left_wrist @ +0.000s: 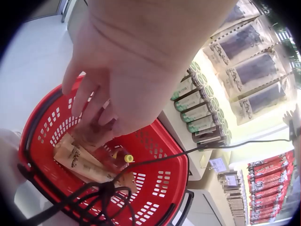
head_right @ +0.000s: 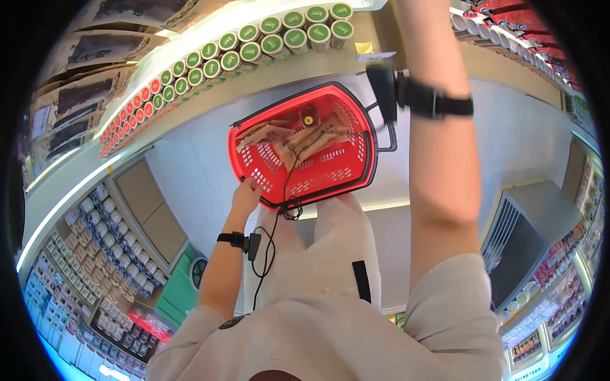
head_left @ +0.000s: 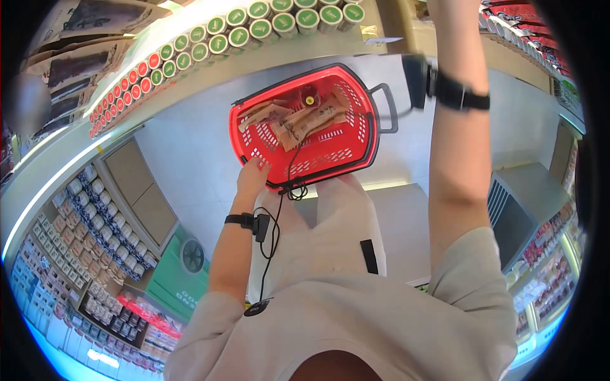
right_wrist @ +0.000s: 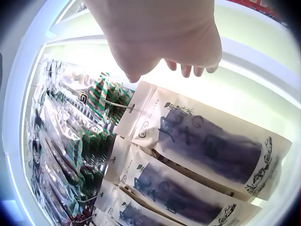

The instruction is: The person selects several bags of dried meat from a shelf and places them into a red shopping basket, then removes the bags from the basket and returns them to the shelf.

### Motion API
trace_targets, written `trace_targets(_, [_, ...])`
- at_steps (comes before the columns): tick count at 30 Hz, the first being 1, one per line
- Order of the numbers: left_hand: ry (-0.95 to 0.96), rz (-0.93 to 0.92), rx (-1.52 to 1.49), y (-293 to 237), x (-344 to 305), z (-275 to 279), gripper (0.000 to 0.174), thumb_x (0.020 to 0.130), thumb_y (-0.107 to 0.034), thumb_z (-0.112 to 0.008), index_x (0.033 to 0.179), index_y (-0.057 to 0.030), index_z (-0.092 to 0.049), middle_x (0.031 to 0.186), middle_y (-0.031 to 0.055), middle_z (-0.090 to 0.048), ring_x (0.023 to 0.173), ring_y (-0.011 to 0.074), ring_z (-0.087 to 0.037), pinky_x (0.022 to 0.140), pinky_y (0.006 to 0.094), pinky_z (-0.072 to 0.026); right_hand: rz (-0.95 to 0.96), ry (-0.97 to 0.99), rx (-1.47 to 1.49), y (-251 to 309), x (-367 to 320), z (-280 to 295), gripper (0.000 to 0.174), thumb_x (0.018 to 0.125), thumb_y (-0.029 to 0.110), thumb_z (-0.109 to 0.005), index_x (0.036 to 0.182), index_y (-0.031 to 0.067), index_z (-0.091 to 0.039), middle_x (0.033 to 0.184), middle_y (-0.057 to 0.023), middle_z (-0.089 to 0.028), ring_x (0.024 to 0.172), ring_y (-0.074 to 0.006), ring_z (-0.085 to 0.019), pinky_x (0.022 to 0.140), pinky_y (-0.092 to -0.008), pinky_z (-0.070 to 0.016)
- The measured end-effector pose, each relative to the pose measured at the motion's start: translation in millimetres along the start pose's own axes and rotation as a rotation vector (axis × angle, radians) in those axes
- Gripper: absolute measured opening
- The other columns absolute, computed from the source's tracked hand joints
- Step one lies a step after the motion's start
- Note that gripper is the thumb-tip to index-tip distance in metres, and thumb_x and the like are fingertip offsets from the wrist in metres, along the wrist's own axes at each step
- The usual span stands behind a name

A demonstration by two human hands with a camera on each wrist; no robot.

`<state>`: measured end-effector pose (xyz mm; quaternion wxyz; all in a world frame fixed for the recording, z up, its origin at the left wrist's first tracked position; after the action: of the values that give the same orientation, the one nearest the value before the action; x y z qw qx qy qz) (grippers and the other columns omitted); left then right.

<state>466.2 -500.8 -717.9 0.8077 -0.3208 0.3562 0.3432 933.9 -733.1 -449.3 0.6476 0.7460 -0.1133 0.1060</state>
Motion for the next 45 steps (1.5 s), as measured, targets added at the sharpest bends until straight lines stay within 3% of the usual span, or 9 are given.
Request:
trace_targets(5, [-0.362,0.024,0.292,-12,48,48,0.041,0.083,-0.032,-0.063,0.112,-0.0047,-0.053,0.108,0.0149,-0.060,0.099,0.0340,-0.059,0.080,0.0455,-0.0499,-0.656,0.046,0.034,-52,-206,74,0.034,0.095,0.026,-0.051,0.105,-0.0046,-0.060,0.100,-0.0144,-0.064,0.097,-0.0211,-0.061,0.091,-0.0348,-0.0464])
trace_targets(11, [-0.296,-0.031,0.497,-10,98,50,0.033,0.083,-0.029,-0.062,0.107,-0.0062,-0.057,0.107,0.0143,-0.060,0.098,0.0318,-0.060,0.078,0.0454,-0.0503,-1.186,0.081,-0.099,-56,-389,108,0.024,0.094,0.020,-0.051,0.099,-0.0015,-0.061,0.091,-0.0098,-0.064,0.085,-0.0173,-0.062,0.081,-0.0300,-0.0499])
trace_targets(21, [-0.303,-0.225,0.660,-11,98,45,0.016,0.079,-0.014,-0.060,0.094,-0.0085,-0.063,0.092,0.0079,-0.064,0.091,0.0263,-0.062,0.073,0.0429,-0.0512,-1.156,0.341,-0.262,-113,-438,71,0.024,0.091,0.018,-0.057,0.100,-0.0034,-0.062,0.088,-0.0085,-0.065,0.083,-0.0142,-0.062,0.077,-0.0271,-0.0495])
trace_targets(29, [-0.448,-0.991,-0.037,-43,-16,93,0.010,0.087,-0.012,-0.055,0.085,-0.0026,-0.058,0.085,0.0133,-0.061,0.081,0.0271,-0.061,0.072,0.0382,-0.0484,-0.770,0.614,-0.694,-129,-417,-15,0.055,0.079,0.023,-0.071,0.124,-0.0017,-0.049,0.123,-0.0204,-0.053,0.112,-0.0273,-0.053,0.095,-0.0358,-0.0418])
trace_targets(32, [-0.219,-0.617,-0.522,-36,-58,146,0.014,0.092,-0.011,-0.050,0.083,-0.0011,-0.055,0.078,0.0085,-0.059,0.071,0.0171,-0.056,0.068,0.0295,-0.0445,-0.704,0.685,-0.507,-122,-391,-65,0.078,0.075,0.022,-0.074,0.138,0.0004,-0.033,0.137,-0.0212,-0.040,0.126,-0.0299,-0.041,0.104,-0.0372,-0.0334])
trace_targets(35, [-0.231,-0.574,-0.858,-11,-77,180,0.018,0.095,-0.010,-0.045,0.082,-0.0006,-0.052,0.069,-0.0016,-0.050,0.065,0.0050,-0.042,0.060,0.0208,-0.0369,-0.466,0.832,-0.386,-69,-350,-129,0.085,0.074,0.017,-0.075,0.142,0.0009,-0.026,0.139,-0.0205,-0.037,0.130,-0.0306,-0.035,0.108,-0.0384,-0.0283])
trace_targets(40, [-0.109,-0.644,-1.125,-18,-103,218,0.020,0.096,-0.012,-0.045,0.081,-0.0010,-0.051,0.070,-0.0054,-0.046,0.066,0.0029,-0.038,0.057,0.0192,-0.0344,-0.728,0.822,0.081,-13,-317,-187,0.078,0.075,0.007,-0.072,0.141,0.0018,-0.030,0.129,-0.0127,-0.049,0.120,-0.0222,-0.047,0.100,-0.0347,-0.0386])
trace_targets(41, [-0.084,-0.610,-1.154,-22,-106,222,0.020,0.096,-0.013,-0.046,0.081,-0.0010,-0.051,0.069,-0.0052,-0.045,0.065,0.0030,-0.038,0.057,0.0194,-0.0348,-0.668,0.848,0.104,-12,-312,-189,0.060,0.078,0.004,-0.070,0.131,0.0006,-0.044,0.114,-0.0096,-0.059,0.106,-0.0174,-0.056,0.091,-0.0306,-0.0464])
trace_targets(45, [-0.592,-0.781,-0.783,-52,-147,262,0.015,0.093,-0.012,-0.050,0.084,-0.0011,-0.056,0.065,0.0037,-0.053,0.060,0.0077,-0.048,0.055,0.0230,-0.0408,-0.879,0.840,0.079,11,-301,-175,0.023,0.083,0.003,-0.066,0.105,-0.0025,-0.063,0.098,-0.0066,-0.066,0.090,-0.0128,-0.062,0.079,-0.0279,-0.0506])
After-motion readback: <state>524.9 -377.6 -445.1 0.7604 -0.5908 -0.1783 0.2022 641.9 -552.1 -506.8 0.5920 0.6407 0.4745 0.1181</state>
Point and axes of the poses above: each hand's wrist, its own x-axis towards the middle knuckle, its own z-axis out of the back of the hand, y = z × x, the point moved 7 cm from there along x, towards the middle knuckle
